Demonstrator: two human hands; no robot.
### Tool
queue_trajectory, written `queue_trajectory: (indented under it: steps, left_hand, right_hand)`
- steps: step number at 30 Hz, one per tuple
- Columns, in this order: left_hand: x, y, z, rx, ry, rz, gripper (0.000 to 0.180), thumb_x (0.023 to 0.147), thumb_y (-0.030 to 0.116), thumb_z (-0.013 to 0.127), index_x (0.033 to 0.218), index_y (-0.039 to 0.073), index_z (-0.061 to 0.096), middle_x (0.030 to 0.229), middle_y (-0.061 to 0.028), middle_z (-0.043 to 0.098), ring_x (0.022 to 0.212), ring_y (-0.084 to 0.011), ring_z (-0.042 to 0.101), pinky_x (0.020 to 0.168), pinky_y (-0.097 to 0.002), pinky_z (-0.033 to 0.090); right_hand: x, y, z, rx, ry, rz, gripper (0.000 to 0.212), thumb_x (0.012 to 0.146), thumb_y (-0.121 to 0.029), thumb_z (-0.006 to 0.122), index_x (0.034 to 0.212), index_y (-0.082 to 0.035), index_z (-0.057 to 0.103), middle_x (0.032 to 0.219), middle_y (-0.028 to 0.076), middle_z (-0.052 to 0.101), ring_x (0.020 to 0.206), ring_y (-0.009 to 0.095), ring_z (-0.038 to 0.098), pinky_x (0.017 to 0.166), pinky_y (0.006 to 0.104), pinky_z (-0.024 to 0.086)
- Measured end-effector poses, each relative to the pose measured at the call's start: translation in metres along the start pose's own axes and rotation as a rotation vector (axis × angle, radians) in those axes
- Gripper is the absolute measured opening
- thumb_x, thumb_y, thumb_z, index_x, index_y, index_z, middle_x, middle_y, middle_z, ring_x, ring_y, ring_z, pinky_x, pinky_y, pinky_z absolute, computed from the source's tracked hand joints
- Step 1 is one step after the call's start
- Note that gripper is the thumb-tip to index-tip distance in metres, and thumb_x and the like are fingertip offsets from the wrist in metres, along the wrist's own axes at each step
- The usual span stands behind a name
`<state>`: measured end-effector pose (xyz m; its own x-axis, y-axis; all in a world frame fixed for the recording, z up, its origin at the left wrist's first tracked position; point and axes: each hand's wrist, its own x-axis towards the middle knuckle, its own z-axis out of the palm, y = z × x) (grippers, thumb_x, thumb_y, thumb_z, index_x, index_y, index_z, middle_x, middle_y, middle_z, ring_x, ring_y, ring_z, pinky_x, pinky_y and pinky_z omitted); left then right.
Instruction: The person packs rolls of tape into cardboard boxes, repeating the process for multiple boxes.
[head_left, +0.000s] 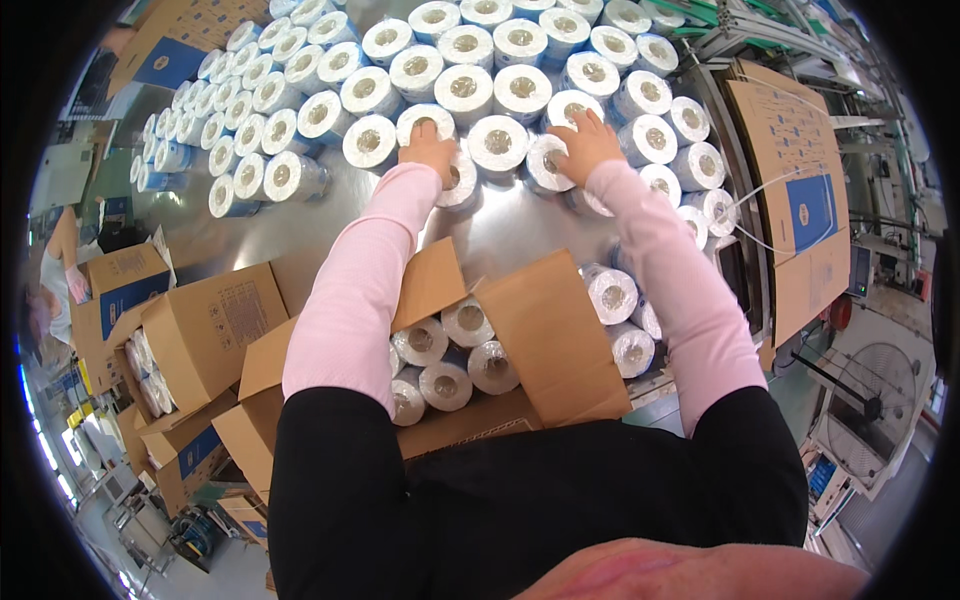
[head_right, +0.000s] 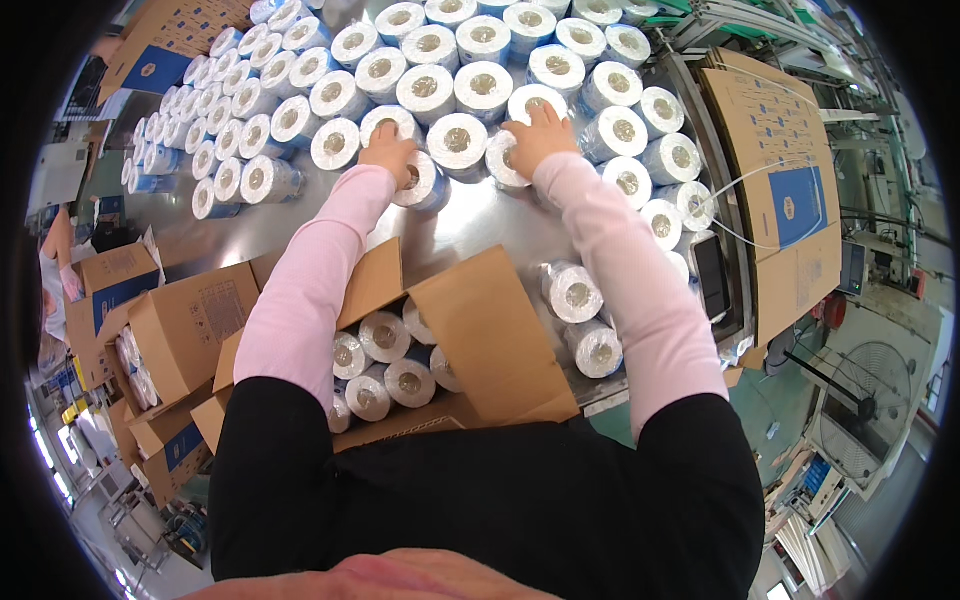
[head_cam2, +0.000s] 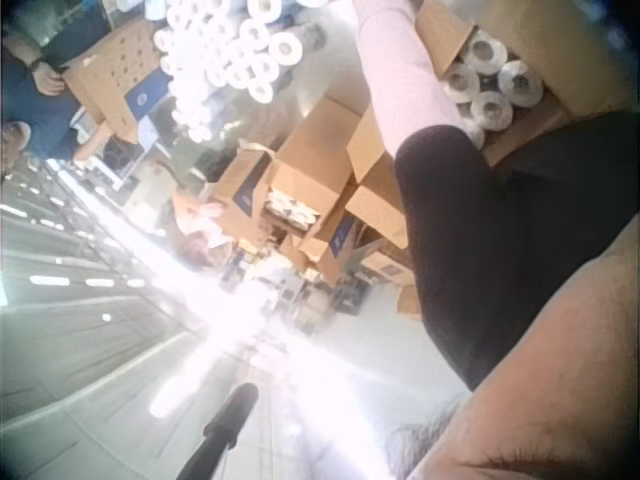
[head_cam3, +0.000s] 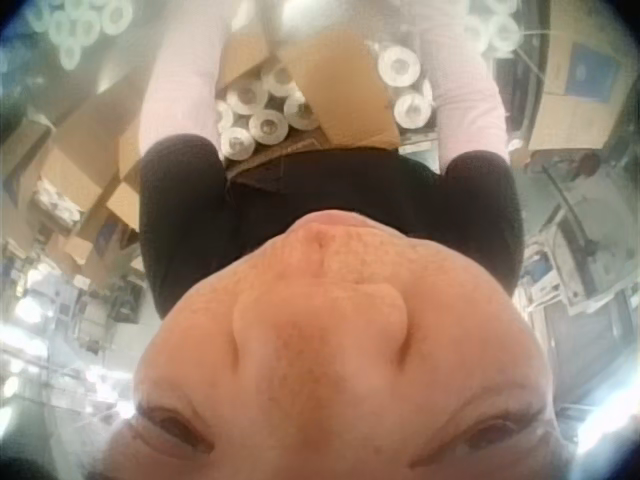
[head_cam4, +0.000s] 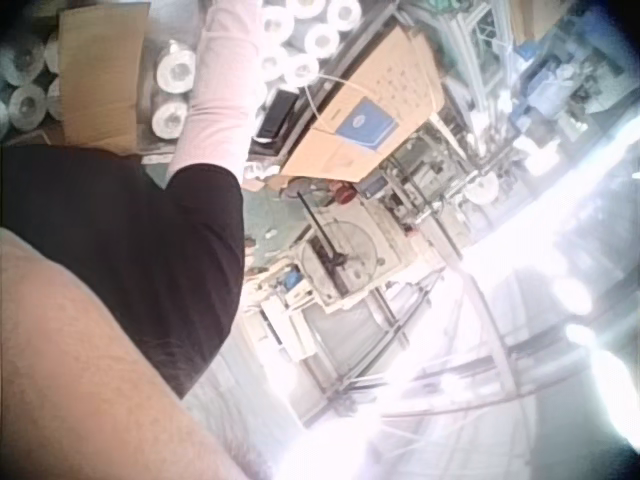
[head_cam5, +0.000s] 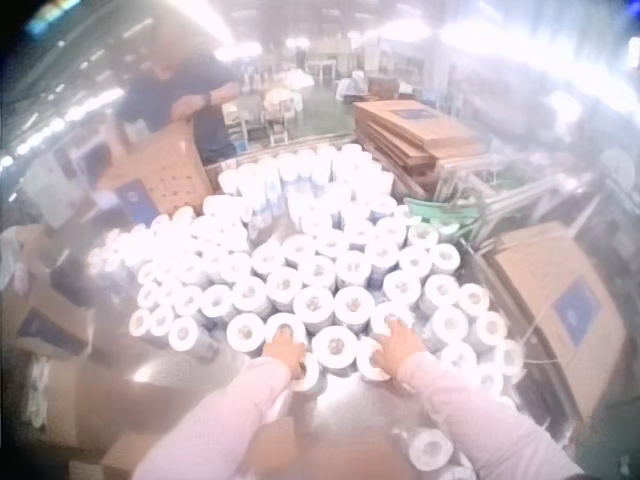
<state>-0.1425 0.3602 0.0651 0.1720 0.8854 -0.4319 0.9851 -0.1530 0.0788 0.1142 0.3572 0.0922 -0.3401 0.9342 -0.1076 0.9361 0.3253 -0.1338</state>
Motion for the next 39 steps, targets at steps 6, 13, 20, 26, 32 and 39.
queue_trajectory:
  steps: [6, 13, 20, 26, 32, 39]
  left_hand:
    - [-0.007, -0.013, 0.005, -0.026, 0.117, -0.057, 0.042, 0.067, 0.032, 0.071, 0.107, 0.019, 0.066, 0.098, -0.0098, 0.061, 0.098, -0.0263, 0.059, 0.086, -0.0369, 0.046]
    - [-0.118, -0.085, -0.056, -1.764, 0.299, 0.221, 0.029, 0.084, 0.013, 0.064, 0.110, 0.003, 0.059, 0.099, -0.0076, 0.065, 0.087, -0.0165, 0.063, 0.079, -0.0286, 0.051]
    - [-0.414, -0.067, -0.105, -1.729, 0.437, 0.092, 0.030, 0.086, 0.021, 0.065, 0.108, 0.003, 0.058, 0.103, -0.0117, 0.064, 0.091, -0.0183, 0.063, 0.080, -0.0308, 0.052]
    - [-0.492, -0.106, -0.047, -0.321, 0.084, 0.092, 0.028, 0.058, 0.011, 0.070, 0.086, 0.009, 0.064, 0.092, -0.0128, 0.053, 0.094, -0.0317, 0.052, 0.080, -0.0363, 0.044]
    - [-0.477, -0.125, 0.058, -0.376, -0.322, 0.006, 0.043, 0.067, 0.018, 0.071, 0.108, 0.008, 0.065, 0.121, -0.0225, 0.055, 0.105, -0.0369, 0.056, 0.090, -0.0398, 0.045]
    - [-0.298, -0.075, -0.062, -1.110, -0.180, 0.128, 0.027, 0.087, 0.010, 0.057, 0.112, 0.002, 0.063, 0.090, -0.0058, 0.067, 0.081, -0.0104, 0.061, 0.073, -0.0254, 0.049]
  right_hand:
    - [0.029, 0.004, 0.064, -0.063, -0.136, 0.171, 0.043, 0.078, -0.032, 0.062, 0.121, -0.025, 0.060, 0.123, 0.014, 0.049, 0.122, 0.032, 0.041, 0.107, 0.0514, 0.023]
    - [-0.007, 0.035, 0.033, 0.319, -0.285, 0.254, 0.046, 0.077, -0.045, 0.060, 0.111, -0.014, 0.064, 0.123, 0.017, 0.058, 0.111, 0.030, 0.057, 0.092, 0.0408, 0.046]
    - [-0.089, -0.080, -0.150, 1.611, -0.407, -0.156, 0.046, 0.079, -0.037, 0.062, 0.115, -0.008, 0.061, 0.118, 0.015, 0.060, 0.102, 0.027, 0.060, 0.086, 0.0371, 0.048]
    - [-0.180, -0.302, -0.147, 0.395, -0.474, -0.998, 0.027, 0.062, -0.024, 0.065, 0.086, -0.012, 0.070, 0.096, 0.019, 0.057, 0.095, 0.035, 0.056, 0.082, 0.0468, 0.045]
    - [-0.243, -0.352, -0.002, 0.281, -0.443, -1.012, 0.036, 0.075, -0.026, 0.067, 0.106, -0.010, 0.066, 0.114, 0.019, 0.054, 0.114, 0.035, 0.048, 0.094, 0.0457, 0.037]
    - [-0.140, -0.191, -0.107, 0.996, 0.120, -0.330, 0.032, 0.076, -0.010, 0.063, 0.108, -0.007, 0.063, 0.108, 0.013, 0.063, 0.101, 0.033, 0.059, 0.087, 0.0401, 0.048]
